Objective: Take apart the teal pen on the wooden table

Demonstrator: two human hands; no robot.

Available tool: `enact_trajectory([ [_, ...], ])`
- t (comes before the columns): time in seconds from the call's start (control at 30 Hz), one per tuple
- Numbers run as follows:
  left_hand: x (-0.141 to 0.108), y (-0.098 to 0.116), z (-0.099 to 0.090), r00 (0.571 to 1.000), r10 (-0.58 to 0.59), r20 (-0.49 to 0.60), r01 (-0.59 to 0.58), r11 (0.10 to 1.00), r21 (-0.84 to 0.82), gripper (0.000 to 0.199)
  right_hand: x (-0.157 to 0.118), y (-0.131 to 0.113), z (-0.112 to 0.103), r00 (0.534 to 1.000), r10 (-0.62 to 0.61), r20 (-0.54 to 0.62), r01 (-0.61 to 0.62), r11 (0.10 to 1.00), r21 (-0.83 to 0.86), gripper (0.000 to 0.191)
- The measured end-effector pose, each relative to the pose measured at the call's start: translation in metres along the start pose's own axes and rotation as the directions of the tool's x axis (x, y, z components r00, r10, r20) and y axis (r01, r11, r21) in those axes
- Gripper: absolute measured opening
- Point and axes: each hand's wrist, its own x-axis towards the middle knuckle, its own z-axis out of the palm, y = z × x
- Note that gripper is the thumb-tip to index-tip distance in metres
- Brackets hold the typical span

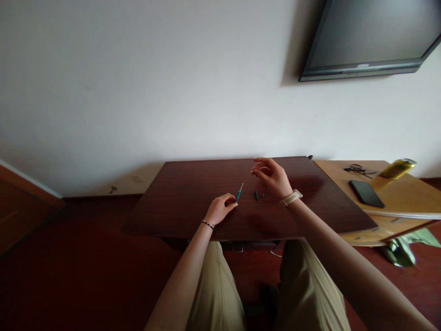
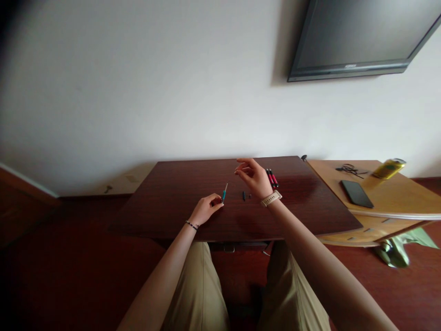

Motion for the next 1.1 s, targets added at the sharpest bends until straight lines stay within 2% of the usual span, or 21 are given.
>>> enact_trajectory([
  [0.13,0.0,0.0,-0.001,1.0,-0.014,-0.005,0.013,1.0,-0.026,0.013,-0.013,0.034,-0.002,0.988,0.091,0.124,-0.074,0.988,-0.134,0.033],
  [0.2,0.001,0.001,-0.001,1.0,-0.017,-0.007,0.017,1.0,-0.021,0.013,-0.021,0.055,0.001,0.961,0.155,0.23,-0.105,0.97,-0.217,0.029],
  [0.27,0.001,0.002,-0.001,1.0,-0.019,-0.006,0.019,1.0,-0.016,0.013,-0.028,0.074,0.005,0.934,0.212,0.289,-0.131,0.952,-0.276,0.028],
  [0.47,0.0,0.002,-0.001,1.0,-0.022,-0.012,0.022,1.0,-0.018,0.013,-0.033,0.108,0.014,0.933,0.277,0.229,-0.156,0.886,-0.436,0.03],
  [0.63,0.0,0.0,-0.001,1.0,-0.022,-0.012,0.022,0.999,-0.03,0.012,-0.03,0.115,0.018,0.946,0.244,0.215,-0.109,0.86,-0.499,0.027],
  [0.9,0.0,-0.001,0.0,1.0,-0.01,-0.009,0.01,1.0,-0.008,0.013,-0.026,0.111,0.018,0.952,0.211,0.222,-0.059,0.837,-0.544,0.024],
  [1.0,-0.001,-0.001,0.0,1.0,-0.021,-0.01,0.021,1.0,0.006,0.014,-0.025,0.106,0.007,0.972,0.181,0.152,-0.067,0.828,-0.557,0.024],
  [1.1,-0.001,-0.001,0.001,1.0,-0.016,-0.01,0.016,1.0,0.019,0.014,-0.029,0.104,-0.014,0.987,0.147,0.06,-0.091,0.832,-0.547,0.029],
])
